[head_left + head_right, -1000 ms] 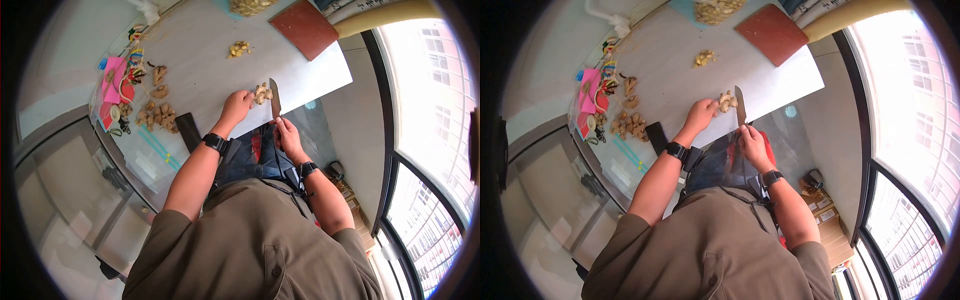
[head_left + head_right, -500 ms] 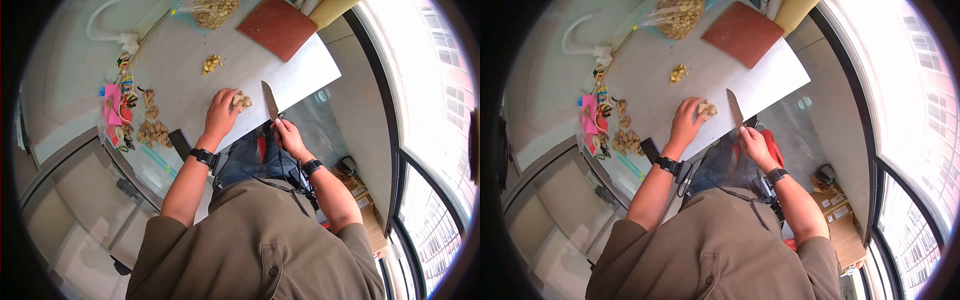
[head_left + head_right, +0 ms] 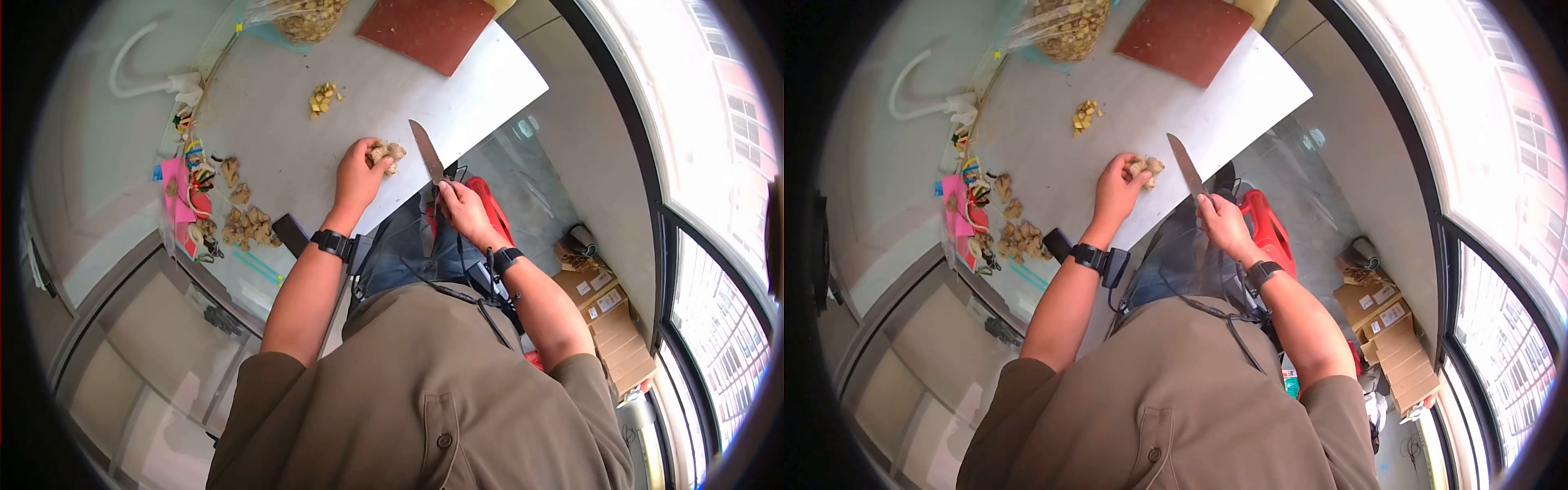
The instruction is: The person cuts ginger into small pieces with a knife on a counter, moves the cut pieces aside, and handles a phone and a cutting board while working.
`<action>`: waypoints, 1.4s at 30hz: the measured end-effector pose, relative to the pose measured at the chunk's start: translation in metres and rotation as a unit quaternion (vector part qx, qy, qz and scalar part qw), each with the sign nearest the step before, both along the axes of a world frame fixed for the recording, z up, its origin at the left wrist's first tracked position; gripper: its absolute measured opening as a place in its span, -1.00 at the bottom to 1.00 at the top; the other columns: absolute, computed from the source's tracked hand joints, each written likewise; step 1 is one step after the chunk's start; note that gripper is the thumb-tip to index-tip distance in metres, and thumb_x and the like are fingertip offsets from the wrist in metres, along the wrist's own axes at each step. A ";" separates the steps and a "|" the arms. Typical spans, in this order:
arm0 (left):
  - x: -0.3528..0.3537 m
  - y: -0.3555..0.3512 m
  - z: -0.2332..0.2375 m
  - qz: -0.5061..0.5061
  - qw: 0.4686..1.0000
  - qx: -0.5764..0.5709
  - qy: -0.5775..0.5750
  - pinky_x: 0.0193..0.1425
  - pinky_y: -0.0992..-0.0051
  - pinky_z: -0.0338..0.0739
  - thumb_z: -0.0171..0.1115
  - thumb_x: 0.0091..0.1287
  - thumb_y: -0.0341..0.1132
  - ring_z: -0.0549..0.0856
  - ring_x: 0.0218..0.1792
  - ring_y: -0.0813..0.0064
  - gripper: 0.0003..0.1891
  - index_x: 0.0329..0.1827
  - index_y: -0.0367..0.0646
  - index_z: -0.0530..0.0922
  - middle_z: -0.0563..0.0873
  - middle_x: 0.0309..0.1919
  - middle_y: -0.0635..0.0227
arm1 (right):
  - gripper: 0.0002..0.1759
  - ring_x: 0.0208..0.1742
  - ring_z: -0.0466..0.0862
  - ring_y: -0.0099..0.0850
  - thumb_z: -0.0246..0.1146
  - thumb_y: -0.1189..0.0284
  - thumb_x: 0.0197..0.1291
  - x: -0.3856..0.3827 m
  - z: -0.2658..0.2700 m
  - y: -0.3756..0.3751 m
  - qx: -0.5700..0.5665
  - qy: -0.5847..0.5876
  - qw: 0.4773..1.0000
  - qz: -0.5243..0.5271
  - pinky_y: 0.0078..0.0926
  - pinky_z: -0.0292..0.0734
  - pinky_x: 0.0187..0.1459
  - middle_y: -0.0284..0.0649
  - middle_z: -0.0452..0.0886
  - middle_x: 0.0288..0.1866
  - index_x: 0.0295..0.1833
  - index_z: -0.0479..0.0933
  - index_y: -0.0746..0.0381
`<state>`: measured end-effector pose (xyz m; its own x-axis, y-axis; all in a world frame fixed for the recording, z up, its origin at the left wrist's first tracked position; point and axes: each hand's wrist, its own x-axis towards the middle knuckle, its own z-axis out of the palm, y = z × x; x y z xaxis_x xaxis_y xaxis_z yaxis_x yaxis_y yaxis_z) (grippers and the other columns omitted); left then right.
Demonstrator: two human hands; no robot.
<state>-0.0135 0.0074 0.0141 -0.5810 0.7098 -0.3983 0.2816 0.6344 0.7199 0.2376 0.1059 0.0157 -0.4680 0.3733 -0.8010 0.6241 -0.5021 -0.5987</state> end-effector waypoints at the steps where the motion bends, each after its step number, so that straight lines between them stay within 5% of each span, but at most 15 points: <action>1: -0.002 0.000 0.001 -0.002 1.000 0.000 0.002 0.19 0.24 0.77 0.65 0.40 -0.32 0.88 0.03 0.18 -0.55 0.28 -0.23 0.71 0.88 0.09 0.14 | -0.44 -0.46 0.60 -0.51 0.14 0.00 0.81 -0.002 0.000 -0.008 -0.011 0.000 1.000 -0.006 -0.37 0.54 -0.32 -0.33 0.61 -0.45 -0.11 0.65 0.27; 8: -0.003 0.004 0.018 -0.057 0.998 -0.005 0.036 0.19 0.23 0.75 0.64 0.39 -0.30 0.88 0.06 0.14 -0.55 0.25 -0.27 0.69 0.87 0.06 0.05 | -0.43 -0.42 0.63 -0.49 0.15 -0.02 0.80 -0.017 0.003 -0.039 0.020 0.016 0.999 -0.028 -0.36 0.56 -0.29 -0.31 0.62 -0.44 -0.10 0.66 0.28; 14: -0.028 -0.006 -0.015 -0.037 0.986 0.049 -0.152 0.15 0.37 0.79 0.50 0.57 -0.38 0.88 0.07 0.38 -0.59 0.39 -0.29 0.61 0.87 0.13 0.15 | -0.43 -0.43 0.63 -0.48 0.17 -0.01 0.79 -0.013 0.001 -0.050 0.073 -0.008 0.996 -0.058 -0.34 0.56 -0.29 -0.31 0.63 -0.44 -0.11 0.67 0.28; 16: -0.034 -0.002 -0.007 0.061 0.933 0.026 -0.354 0.16 0.36 0.84 0.43 0.64 -0.41 0.89 0.09 0.34 -0.63 0.42 -0.25 0.58 0.86 0.13 0.19 | -0.43 -0.43 0.63 -0.47 0.17 -0.01 0.79 -0.010 0.000 -0.054 0.062 -0.007 0.995 -0.072 -0.34 0.56 -0.30 -0.31 0.63 -0.45 -0.12 0.67 0.28; 19: -0.041 0.001 0.011 0.098 0.896 0.007 -0.432 0.10 0.36 0.89 0.39 0.67 -0.42 0.90 0.07 0.32 -0.65 0.42 -0.24 0.57 0.85 0.11 0.16 | -0.44 -0.44 0.63 -0.47 0.17 0.00 0.79 -0.012 -0.001 -0.061 0.051 -0.006 0.995 -0.084 -0.34 0.55 -0.31 -0.31 0.62 -0.46 -0.12 0.67 0.28; 31: -0.052 -0.005 0.005 0.074 0.953 0.003 -0.293 -0.39 0.43 0.78 0.29 0.65 -0.52 0.88 -0.27 0.41 -0.72 0.35 -0.18 0.54 0.83 -0.02 0.18 | -0.44 -0.48 0.57 -0.50 0.18 0.01 0.79 -0.010 0.001 -0.075 0.064 0.000 0.992 -0.113 -0.35 0.51 -0.34 -0.34 0.59 -0.49 -0.13 0.66 0.28; 42: -0.051 -0.003 0.008 0.085 0.962 -0.001 -0.260 -0.53 0.46 0.55 0.24 0.68 -0.50 0.78 -0.42 0.49 -0.80 0.26 -0.16 0.52 0.79 -0.16 0.26 | -0.46 -0.50 0.54 -0.53 0.18 0.03 0.80 -0.011 -0.001 -0.086 0.049 0.008 0.989 -0.140 -0.38 0.46 -0.39 -0.38 0.56 -0.50 -0.14 0.65 0.26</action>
<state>-0.0648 0.0047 0.0217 -0.4103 0.6218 -0.6671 -0.2240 0.6404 0.7347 0.2263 0.0195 0.0150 -0.3480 0.5645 -0.7485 0.4595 -0.5933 -0.6610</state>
